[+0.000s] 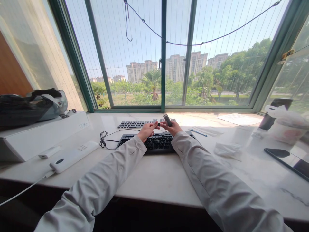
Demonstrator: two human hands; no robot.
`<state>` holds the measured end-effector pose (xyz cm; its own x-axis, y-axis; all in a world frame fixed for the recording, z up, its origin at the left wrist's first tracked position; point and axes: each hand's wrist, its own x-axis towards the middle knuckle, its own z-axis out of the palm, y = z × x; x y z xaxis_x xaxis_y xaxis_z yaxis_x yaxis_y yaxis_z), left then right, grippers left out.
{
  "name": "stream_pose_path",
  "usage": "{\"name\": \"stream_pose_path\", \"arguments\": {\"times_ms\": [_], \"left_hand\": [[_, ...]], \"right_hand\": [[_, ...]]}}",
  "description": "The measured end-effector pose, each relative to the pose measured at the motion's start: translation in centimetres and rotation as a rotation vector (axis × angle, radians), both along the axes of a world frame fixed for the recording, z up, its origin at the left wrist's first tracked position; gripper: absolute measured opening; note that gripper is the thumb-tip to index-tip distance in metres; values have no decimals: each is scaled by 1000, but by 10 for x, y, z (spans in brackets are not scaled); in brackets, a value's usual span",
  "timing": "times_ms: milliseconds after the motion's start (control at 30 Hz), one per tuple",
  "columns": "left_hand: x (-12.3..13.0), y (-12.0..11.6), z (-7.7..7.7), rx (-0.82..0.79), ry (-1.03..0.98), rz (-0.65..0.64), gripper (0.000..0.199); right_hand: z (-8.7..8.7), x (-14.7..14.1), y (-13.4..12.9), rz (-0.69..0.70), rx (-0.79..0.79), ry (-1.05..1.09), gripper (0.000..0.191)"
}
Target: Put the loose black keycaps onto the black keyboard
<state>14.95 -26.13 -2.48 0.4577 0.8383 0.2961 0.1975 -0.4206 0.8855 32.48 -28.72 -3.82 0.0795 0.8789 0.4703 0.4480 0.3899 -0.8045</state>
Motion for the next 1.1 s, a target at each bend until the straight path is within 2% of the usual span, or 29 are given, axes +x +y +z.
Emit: {"name": "stream_pose_path", "arguments": {"times_ms": [100,233,533,667,833,1100], "left_hand": [[-2,3,0,82,-42,-22,52],[-4,0,2,258,23,22,48],[-5,-10,6,345,63,26,45],[-7,-13,10,469,96,88,41],[-9,-15,15,614,122,146,40],[-10,-15,14,706,131,59,19]], "right_hand": [[0,0,1,-50,-32,13,51],[2,1,1,-84,-90,66,53],[2,2,-2,-84,-123,32,53],[0,1,1,-119,-83,13,54],[-1,0,1,-115,-109,52,56],[13,-3,-8,-177,-71,-88,49]]}}
